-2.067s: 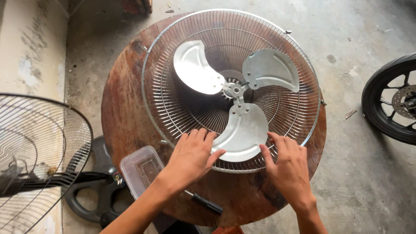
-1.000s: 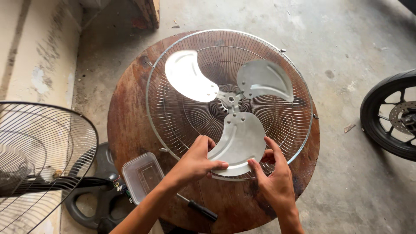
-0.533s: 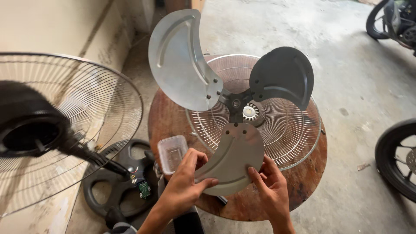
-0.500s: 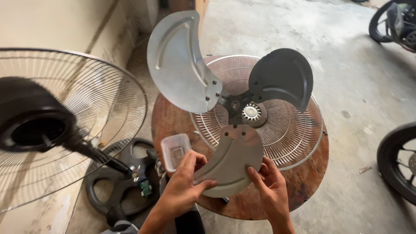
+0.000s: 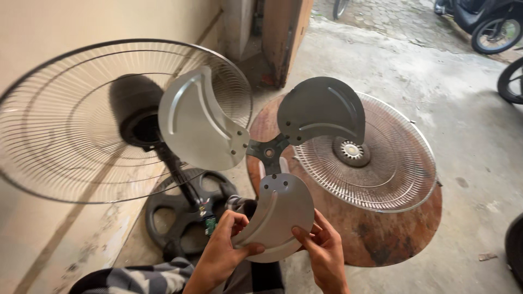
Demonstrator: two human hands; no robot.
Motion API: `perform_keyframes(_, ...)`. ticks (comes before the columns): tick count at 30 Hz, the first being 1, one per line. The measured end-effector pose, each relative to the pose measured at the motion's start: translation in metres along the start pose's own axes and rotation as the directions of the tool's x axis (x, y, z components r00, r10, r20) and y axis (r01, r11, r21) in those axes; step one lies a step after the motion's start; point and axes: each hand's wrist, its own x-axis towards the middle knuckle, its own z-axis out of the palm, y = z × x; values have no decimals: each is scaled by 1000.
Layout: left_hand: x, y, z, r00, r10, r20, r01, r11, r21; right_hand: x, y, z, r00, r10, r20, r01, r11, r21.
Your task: The person reassembles an electric fan by securing the rear wire cage with a screwdriver, attaching the fan blades to the motor shaft, and then fitting the front wire cage over the blades.
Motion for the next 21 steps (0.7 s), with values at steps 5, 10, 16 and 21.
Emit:
perform_keyframes(5, -27, 0, -23, 999, 40, -34, -36, 993, 111, -19, 20, 20, 999, -16, -45, 14, 999, -45)
perform_keyframes(10, -47, -3, -46, 987, -156, 21, 156, 988, 11, -34, 45, 26, 996, -73, -45, 72, 997, -4)
perform_keyframes(16, -53, -22, -58, 999, -21, 35, 18, 996, 92, -36, 75, 20, 996, -82, -15, 82, 997, -9)
perform_keyframes(21, -55, -29, -58, 1000, -13, 29, 10, 997, 81, -31, 83, 15, 997, -76, 23, 77, 996, -44)
